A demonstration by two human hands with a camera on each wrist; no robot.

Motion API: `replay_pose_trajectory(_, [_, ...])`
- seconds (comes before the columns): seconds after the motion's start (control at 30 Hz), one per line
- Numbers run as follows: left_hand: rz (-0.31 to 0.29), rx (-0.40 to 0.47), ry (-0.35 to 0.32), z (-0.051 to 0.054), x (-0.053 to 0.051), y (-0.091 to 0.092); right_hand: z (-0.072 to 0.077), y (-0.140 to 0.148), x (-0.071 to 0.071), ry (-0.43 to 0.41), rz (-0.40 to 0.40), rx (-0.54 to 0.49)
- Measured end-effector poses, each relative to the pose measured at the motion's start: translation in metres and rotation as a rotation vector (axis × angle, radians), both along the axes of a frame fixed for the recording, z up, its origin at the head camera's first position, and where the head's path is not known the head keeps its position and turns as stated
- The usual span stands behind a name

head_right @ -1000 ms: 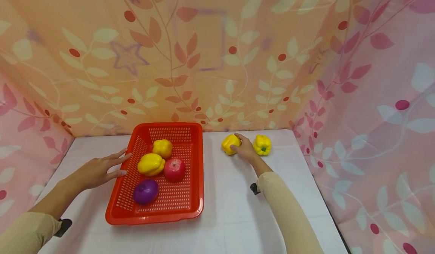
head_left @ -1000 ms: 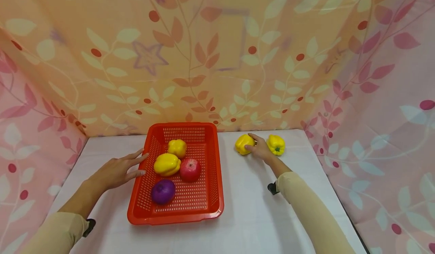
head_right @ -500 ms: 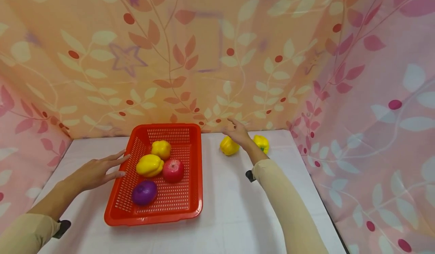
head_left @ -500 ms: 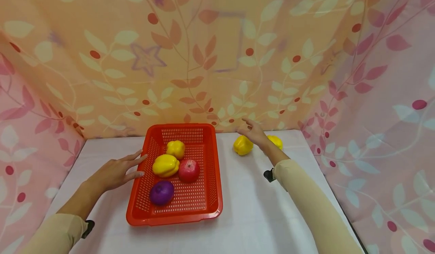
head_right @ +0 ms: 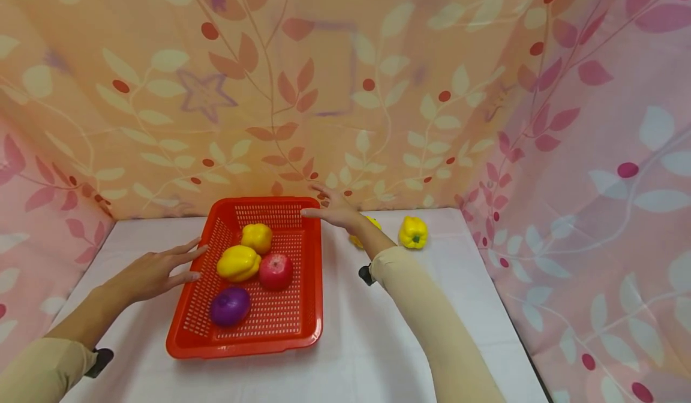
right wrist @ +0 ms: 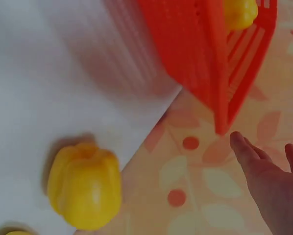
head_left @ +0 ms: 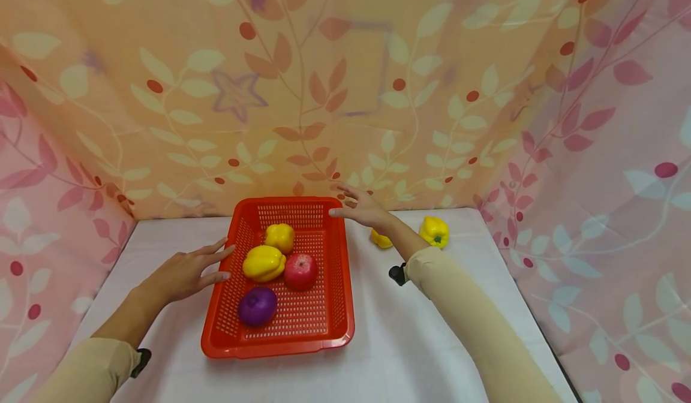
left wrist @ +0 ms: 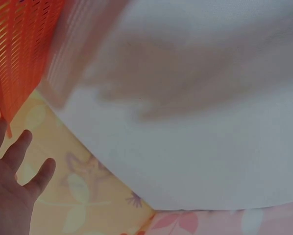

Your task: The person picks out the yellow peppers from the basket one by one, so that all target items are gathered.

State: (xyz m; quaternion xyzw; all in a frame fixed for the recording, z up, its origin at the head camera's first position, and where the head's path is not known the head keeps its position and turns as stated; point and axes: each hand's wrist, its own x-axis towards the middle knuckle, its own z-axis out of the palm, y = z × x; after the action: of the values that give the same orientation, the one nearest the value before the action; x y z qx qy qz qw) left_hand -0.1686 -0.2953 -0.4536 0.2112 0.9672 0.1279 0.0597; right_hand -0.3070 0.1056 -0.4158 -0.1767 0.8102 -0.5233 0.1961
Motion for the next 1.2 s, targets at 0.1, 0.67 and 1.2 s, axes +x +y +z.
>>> replay_pose_trajectory(0.1, [0.000,0.003,-0.001,0.001,0.000,0.001,0.001,-0.017,0.007,-0.014,0.051,0.030])
replay_pose_trajectory(0.67, [-0.005,0.018,0.010,-0.001,0.000,0.000,-0.017,-0.094,0.039,-0.129,0.263,0.002])
replay_pose_trajectory(1.2, [0.002,0.024,-0.007,-0.001,0.000,-0.001,-0.031,-0.124,0.051,-0.143,0.329,0.038])
